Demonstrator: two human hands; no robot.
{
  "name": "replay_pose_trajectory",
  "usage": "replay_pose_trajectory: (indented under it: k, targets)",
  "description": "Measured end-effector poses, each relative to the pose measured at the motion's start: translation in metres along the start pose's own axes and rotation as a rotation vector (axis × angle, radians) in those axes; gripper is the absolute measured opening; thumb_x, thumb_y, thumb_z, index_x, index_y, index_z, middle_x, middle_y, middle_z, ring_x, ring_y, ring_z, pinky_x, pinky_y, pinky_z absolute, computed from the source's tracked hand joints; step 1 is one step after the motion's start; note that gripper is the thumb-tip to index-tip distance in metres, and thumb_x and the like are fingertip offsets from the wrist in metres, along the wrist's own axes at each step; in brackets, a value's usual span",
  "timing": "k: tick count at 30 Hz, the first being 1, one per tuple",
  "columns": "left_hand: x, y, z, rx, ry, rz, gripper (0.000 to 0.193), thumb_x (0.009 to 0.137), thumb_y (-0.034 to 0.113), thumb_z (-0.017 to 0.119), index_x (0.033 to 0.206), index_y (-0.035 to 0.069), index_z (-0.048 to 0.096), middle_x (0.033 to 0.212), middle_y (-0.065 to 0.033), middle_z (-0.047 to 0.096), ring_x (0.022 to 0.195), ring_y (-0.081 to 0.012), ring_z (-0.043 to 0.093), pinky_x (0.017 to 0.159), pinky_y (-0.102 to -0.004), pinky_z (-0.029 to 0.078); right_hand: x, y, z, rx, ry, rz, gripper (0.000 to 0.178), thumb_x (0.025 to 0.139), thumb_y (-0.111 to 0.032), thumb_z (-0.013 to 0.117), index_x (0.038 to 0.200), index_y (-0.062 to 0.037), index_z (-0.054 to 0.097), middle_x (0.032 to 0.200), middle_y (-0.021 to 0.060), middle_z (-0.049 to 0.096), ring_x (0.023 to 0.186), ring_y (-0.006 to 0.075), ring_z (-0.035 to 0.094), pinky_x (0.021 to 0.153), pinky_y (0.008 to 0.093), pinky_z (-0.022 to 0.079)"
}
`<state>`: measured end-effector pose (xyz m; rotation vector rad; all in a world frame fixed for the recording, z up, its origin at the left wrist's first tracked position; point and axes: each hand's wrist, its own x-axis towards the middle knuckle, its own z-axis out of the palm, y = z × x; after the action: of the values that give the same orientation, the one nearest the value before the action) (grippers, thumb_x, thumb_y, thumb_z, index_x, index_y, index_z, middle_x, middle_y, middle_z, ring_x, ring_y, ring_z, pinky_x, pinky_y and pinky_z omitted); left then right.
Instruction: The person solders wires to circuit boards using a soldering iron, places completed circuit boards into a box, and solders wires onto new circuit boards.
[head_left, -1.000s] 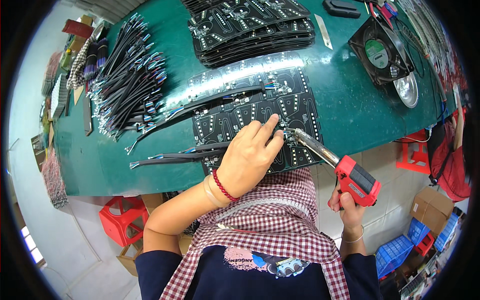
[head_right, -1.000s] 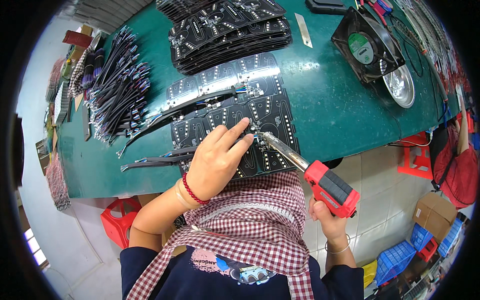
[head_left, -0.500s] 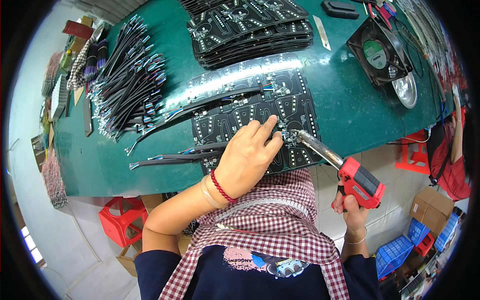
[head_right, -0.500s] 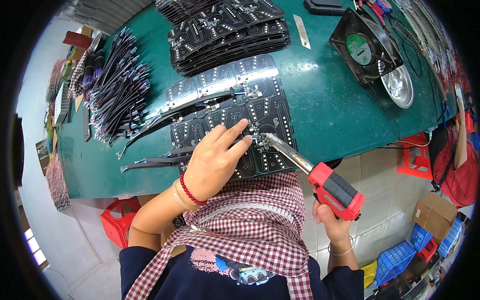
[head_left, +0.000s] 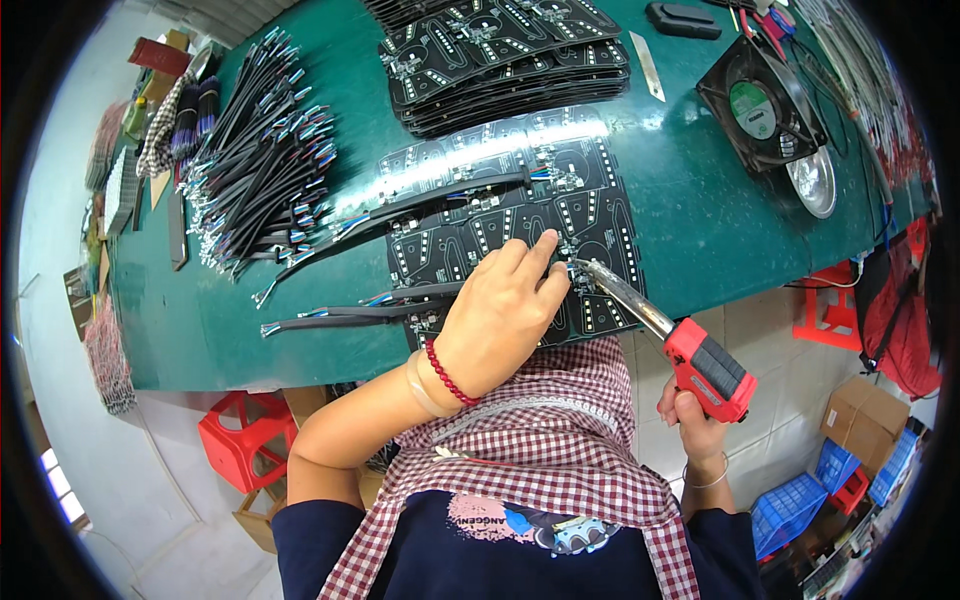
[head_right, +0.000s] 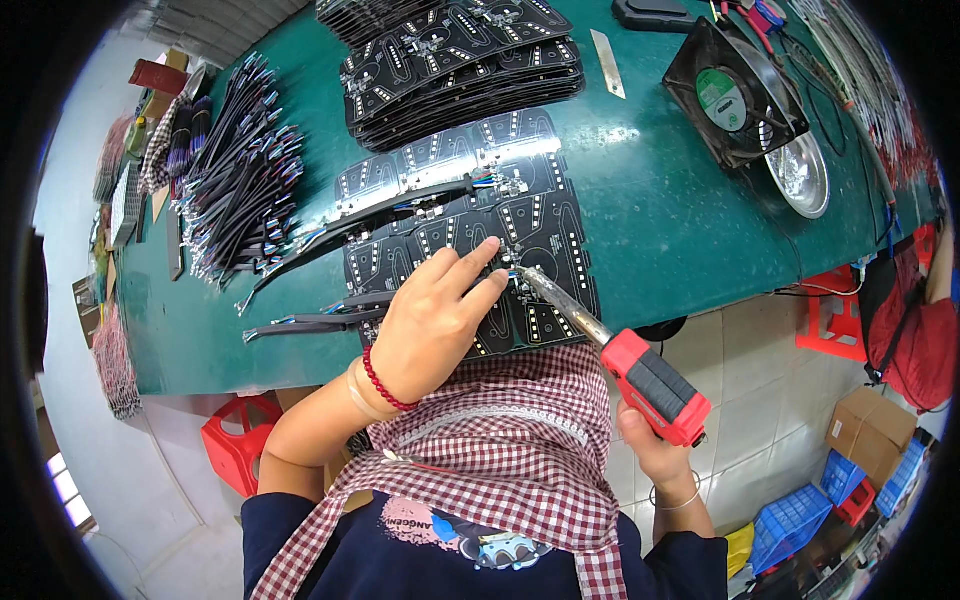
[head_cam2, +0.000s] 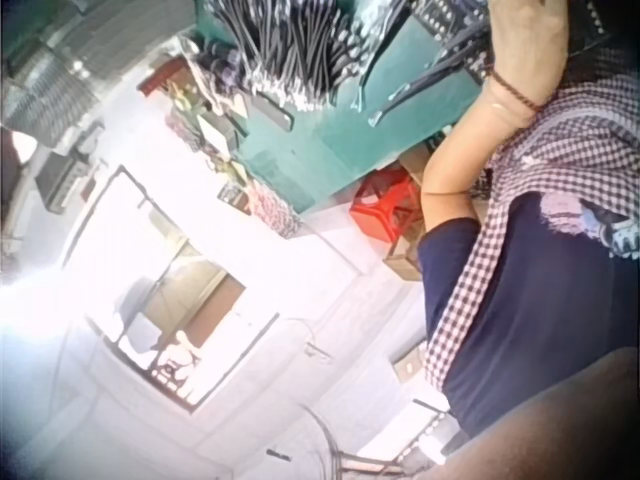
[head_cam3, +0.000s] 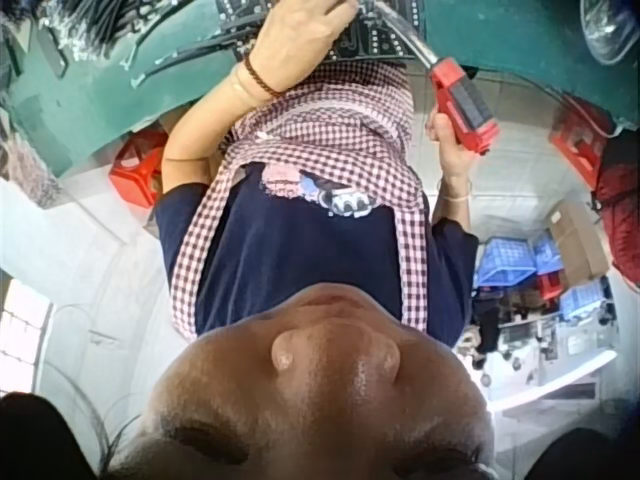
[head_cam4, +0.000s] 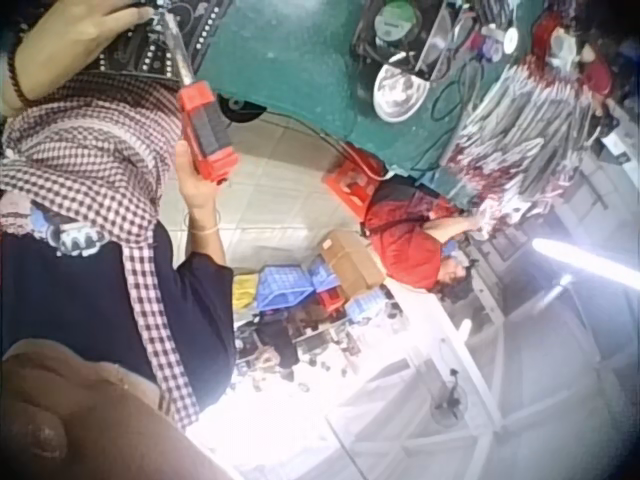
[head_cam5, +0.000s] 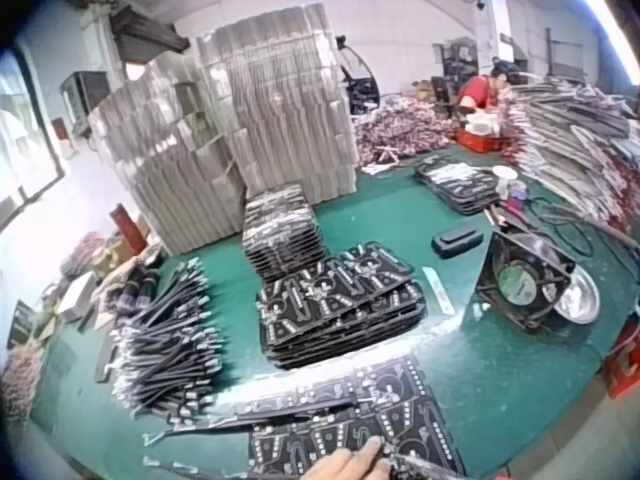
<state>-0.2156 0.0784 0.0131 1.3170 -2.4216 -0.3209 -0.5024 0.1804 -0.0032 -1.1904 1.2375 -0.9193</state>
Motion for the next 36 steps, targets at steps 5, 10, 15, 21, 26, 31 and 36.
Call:
replay_pose_trajectory:
  k: [5, 10, 15, 21, 26, 31, 36]
  targets:
    - [0.000, 0.003, 0.001, 0.034, -0.006, -0.007, 0.037, 0.073, -0.002, 0.062, 0.110, -0.002, 0.067, 0.131, -0.0203, 0.061, 0.094, -0.0297, 0.059, 0.085, -0.0385, 0.053, -0.002, -0.001, 0.000, 0.038, 0.032, -0.006, 0.047, 0.099, -0.032, 0.062, 0.124, 0.0070, 0.054, 0.064, 0.0067, 0.054, 0.050, 0.0111, 0.047, 0.048, 0.0270, 0.043]
    - [0.000, 0.003, 0.000, 0.030, -0.016, -0.008, 0.038, 0.072, -0.002, 0.062, 0.110, -0.002, 0.067, 0.130, -0.0201, 0.061, 0.094, -0.0296, 0.059, 0.085, -0.0388, 0.052, -0.004, -0.002, -0.002, 0.132, 0.050, -0.005, 0.047, 0.100, -0.032, 0.061, 0.126, 0.0059, 0.053, 0.064, 0.0070, 0.054, 0.050, 0.0110, 0.046, 0.048, 0.0271, 0.041]
    - [0.002, -0.004, -0.005, -0.003, -0.028, 0.023, 0.038, 0.070, -0.002, 0.064, 0.108, 0.001, 0.068, 0.129, -0.0182, 0.062, 0.093, -0.0294, 0.059, 0.084, -0.0389, 0.053, -0.006, -0.003, 0.002, 0.079, 0.028, -0.006, 0.044, 0.100, -0.031, 0.061, 0.124, 0.0054, 0.053, 0.064, 0.0069, 0.054, 0.050, 0.0111, 0.046, 0.048, 0.0275, 0.041]
    - [0.003, -0.007, -0.006, -0.024, -0.040, 0.031, 0.038, 0.070, -0.003, 0.065, 0.107, 0.001, 0.068, 0.128, -0.0178, 0.063, 0.093, -0.0293, 0.059, 0.084, -0.0384, 0.053, -0.004, -0.002, 0.001, 0.067, -0.006, 0.006, 0.043, 0.100, -0.031, 0.062, 0.121, 0.0052, 0.053, 0.064, 0.0063, 0.053, 0.050, 0.0112, 0.047, 0.048, 0.0276, 0.043]
    - [0.003, -0.005, -0.005, -0.012, -0.032, 0.030, 0.036, 0.071, -0.001, 0.065, 0.107, 0.001, 0.068, 0.127, -0.0178, 0.063, 0.093, -0.0289, 0.059, 0.083, -0.0386, 0.053, -0.004, -0.002, 0.003, 0.047, -0.003, 0.019, 0.043, 0.099, -0.032, 0.062, 0.117, 0.0062, 0.053, 0.063, 0.0059, 0.053, 0.050, 0.0108, 0.047, 0.049, 0.0272, 0.044]
    - [0.004, -0.005, -0.005, -0.004, -0.039, 0.029, 0.034, 0.072, 0.000, 0.065, 0.106, 0.001, 0.068, 0.127, -0.0177, 0.063, 0.094, -0.0288, 0.059, 0.082, -0.0384, 0.053, -0.004, -0.004, 0.005, 0.055, 0.002, 0.037, 0.044, 0.099, -0.033, 0.062, 0.117, 0.0063, 0.054, 0.063, 0.0060, 0.054, 0.049, 0.0107, 0.047, 0.048, 0.0271, 0.044]
    - [0.003, -0.005, -0.006, 0.000, -0.028, 0.035, 0.033, 0.073, 0.001, 0.064, 0.106, 0.001, 0.068, 0.127, -0.0177, 0.063, 0.093, -0.0287, 0.059, 0.082, -0.0388, 0.053, -0.006, -0.008, 0.005, 0.102, 0.051, 0.019, 0.048, 0.099, -0.034, 0.062, 0.122, 0.0061, 0.053, 0.064, 0.0067, 0.054, 0.049, 0.0111, 0.047, 0.047, 0.0275, 0.043]
